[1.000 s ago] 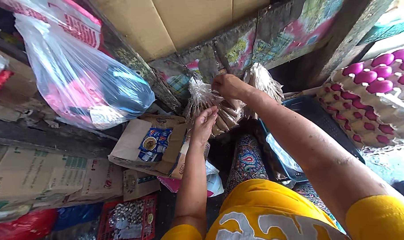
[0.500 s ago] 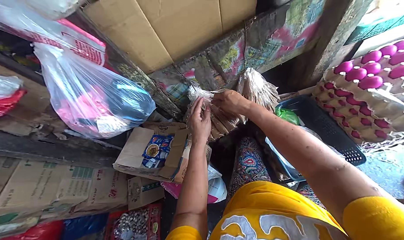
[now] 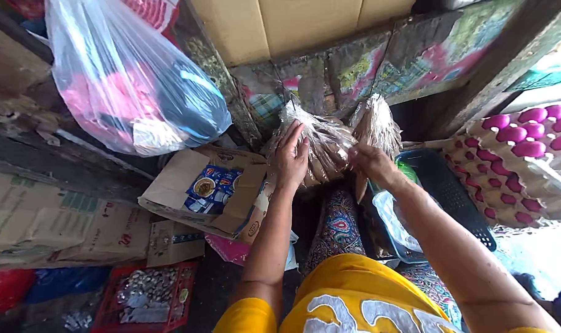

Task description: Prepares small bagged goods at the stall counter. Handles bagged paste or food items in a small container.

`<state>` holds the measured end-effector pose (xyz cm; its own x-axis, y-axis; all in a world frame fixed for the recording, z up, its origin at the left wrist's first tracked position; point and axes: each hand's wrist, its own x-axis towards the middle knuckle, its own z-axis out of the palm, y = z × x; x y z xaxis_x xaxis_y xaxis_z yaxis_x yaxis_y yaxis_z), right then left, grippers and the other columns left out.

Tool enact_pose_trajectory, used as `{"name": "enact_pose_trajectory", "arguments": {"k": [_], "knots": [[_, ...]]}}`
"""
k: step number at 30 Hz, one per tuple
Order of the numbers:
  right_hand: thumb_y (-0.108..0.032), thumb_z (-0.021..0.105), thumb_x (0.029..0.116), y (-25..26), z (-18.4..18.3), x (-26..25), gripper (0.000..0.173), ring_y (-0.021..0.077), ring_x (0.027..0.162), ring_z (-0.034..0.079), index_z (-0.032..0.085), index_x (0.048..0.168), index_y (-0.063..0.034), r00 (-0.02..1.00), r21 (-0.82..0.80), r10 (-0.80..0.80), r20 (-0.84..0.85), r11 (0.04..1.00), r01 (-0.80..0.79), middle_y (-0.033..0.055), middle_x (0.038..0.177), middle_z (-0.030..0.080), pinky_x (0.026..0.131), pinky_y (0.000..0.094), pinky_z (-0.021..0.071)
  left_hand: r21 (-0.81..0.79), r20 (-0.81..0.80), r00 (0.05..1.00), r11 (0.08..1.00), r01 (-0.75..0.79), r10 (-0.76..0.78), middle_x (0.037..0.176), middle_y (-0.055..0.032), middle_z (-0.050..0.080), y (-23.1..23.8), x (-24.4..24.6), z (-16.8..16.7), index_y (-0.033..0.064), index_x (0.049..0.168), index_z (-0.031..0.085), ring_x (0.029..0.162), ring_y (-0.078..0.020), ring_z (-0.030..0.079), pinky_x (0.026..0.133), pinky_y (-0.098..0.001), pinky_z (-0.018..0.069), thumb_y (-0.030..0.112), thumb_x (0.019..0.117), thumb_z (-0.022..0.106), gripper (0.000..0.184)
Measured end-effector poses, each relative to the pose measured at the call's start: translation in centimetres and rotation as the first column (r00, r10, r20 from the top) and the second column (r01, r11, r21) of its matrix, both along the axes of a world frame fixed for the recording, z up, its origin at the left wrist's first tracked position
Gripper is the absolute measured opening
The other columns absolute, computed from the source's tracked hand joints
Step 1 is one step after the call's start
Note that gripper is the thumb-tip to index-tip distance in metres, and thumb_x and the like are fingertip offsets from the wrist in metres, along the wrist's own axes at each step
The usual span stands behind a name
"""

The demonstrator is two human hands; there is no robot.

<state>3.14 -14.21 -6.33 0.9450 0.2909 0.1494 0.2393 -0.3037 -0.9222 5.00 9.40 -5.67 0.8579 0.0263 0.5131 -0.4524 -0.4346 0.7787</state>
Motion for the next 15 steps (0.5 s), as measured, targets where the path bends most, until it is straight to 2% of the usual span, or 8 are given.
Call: {"name": "enact_pose_trajectory", "arguments": {"k": [2, 4, 6, 7, 9, 11, 13, 15], "knots": [[-0.02, 0.043, 0.11, 0.8, 1.4, 0.9, 0.027, 0.0067, 0.059, 0.052, 0.062, 0.102, -0.0036, 0.999, 0.092, -0.045, -0.025, 0.995, 0.047, -0.0009, 0.072, 0.054, 0.058, 0.027, 0.049, -0.028, 0.033, 0.999, 1.0, 0.006, -0.005, 0.153, -0.0158, 0.05, -0.4, -0.1, -0.1, 0.0002, 0.139, 0.061, 0.144, -0.0198, 0.046, 0.118, -0.0358, 0.0396, 0.013, 0.1033, 0.056, 0.038], [-0.025, 0.043, 0.1107, 2.4, 3.4, 2.5, 0.032, 0.012, 0.066, 0.058, 0.065, 0.106, -0.0014, 0.996, -0.021, -0.077, 0.052, 0.997, 0.078, 0.0049, 0.08, 0.06, 0.064, 0.0336, 0.0522, -0.042, 0.032, 0.999, 0.999, 0.017, -0.016, 0.154, -0.0168, 0.049, -0.8, 0.1, 0.0, -0.0006, 0.139, 0.061, 0.146, -0.0206, 0.044, 0.119, -0.0361, 0.0376, 0.011, 0.103, 0.055, 0.038], [-0.029, 0.043, 0.1111, 4.4, 5.5, 4.2, 0.036, 0.0241, 0.084, 0.065, 0.064, 0.111, 0.0001, 0.992, -0.168, -0.076, 0.106, 0.981, 0.093, 0.0146, 0.095, 0.066, 0.08, 0.0472, 0.0541, -0.045, 0.016, 1.0, 0.999, 0.023, -0.022, 0.154, -0.0162, 0.049, -0.9, 0.1, 0.2, -0.0002, 0.139, 0.06, 0.145, -0.021, 0.044, 0.119, -0.037, 0.0384, 0.011, 0.1031, 0.056, 0.038], [-0.031, 0.044, 0.1109, 5.6, 6.2, 5.0, 0.037, 0.0295, 0.094, 0.069, 0.064, 0.117, -0.0008, 0.992, -0.239, -0.066, 0.109, 0.967, 0.091, 0.0178, 0.103, 0.068, 0.087, 0.0531, 0.055, -0.026, -0.003, 1.0, 0.999, 0.02, -0.02, 0.155, -0.0138, 0.048, -0.7, -0.1, 0.3, 0.0014, 0.141, 0.059, 0.145, -0.0205, 0.044, 0.119, -0.0379, 0.0387, 0.012, 0.1039, 0.055, 0.039], [-0.032, 0.055, 0.1064, 8.7, 7.1, 5.0, 0.036, 0.0374, 0.103, 0.07, 0.063, 0.126, -0.0027, 0.992, -0.376, -0.02, 0.124, 0.924, 0.066, 0.0215, 0.11, 0.07, 0.092, 0.0604, 0.0544, 0.053, -0.039, 0.999, 0.999, -0.008, 0.01, 0.159, -0.007, 0.045, 0.8, -1.6, 0.7, 0.0068, 0.146, 0.056, 0.144, -0.0176, 0.046, 0.118, -0.0392, 0.0403, 0.015, 0.1062, 0.053, 0.041], [-0.027, 0.067, 0.0981, 9.8, 8.5, 3.1, 0.041, 0.0375, 0.107, 0.068, 0.062, 0.131, -0.0026, 0.994, -0.481, 0.002, 0.112, 0.875, 0.053, 0.022, 0.115, 0.07, 0.094, 0.0582, 0.0536, 0.031, 0.064, 0.998, 0.999, -0.011, 0.009, 0.152, -0.0144, 0.052, 0.1, -1.5, 0.5, 0.0007, 0.14, 0.06, 0.141, -0.0222, 0.05, 0.117, -0.0393, 0.0429, 0.01, 0.1038, 0.054, 0.038], [-0.026, 0.059, 0.1026, 8.7, 9.2, 3.3, 0.044, 0.0354, 0.121, 0.063, 0.058, 0.138, 0.0005, 0.995, -0.513, 0.018, 0.094, 0.858, 0.033, 0.0227, 0.129, 0.066, 0.105, 0.0537, 0.0479, 0.041, 0.148, 0.988, 0.999, 0.03, -0.036, 0.147, -0.0296, 0.051, -0.6, -0.5, 0.4, -0.0125, 0.134, 0.058, 0.141, -0.0339, 0.049, 0.118, -0.0411, 0.0398, 0.006, 0.1027, 0.051, 0.037], [-0.026, 0.054, 0.1056, 8.2, 9.9, 3.7, 0.043, 0.0384, 0.127, 0.061, 0.059, 0.138, 0.0003, 0.999, -0.534, 0.009, 0.049, 0.845, 0.018, 0.0235, 0.134, 0.064, 0.107, 0.0583, 0.0456, 0.053, 0.192, 0.981, 0.999, 0.001, -0.011, 0.144, -0.0367, 0.05, -0.6, -0.3, 0.5, -0.0179, 0.129, 0.058, 0.14, -0.0412, 0.049, 0.118, -0.0424, 0.0393, 0.005, 0.1036, 0.049, 0.035]]}}
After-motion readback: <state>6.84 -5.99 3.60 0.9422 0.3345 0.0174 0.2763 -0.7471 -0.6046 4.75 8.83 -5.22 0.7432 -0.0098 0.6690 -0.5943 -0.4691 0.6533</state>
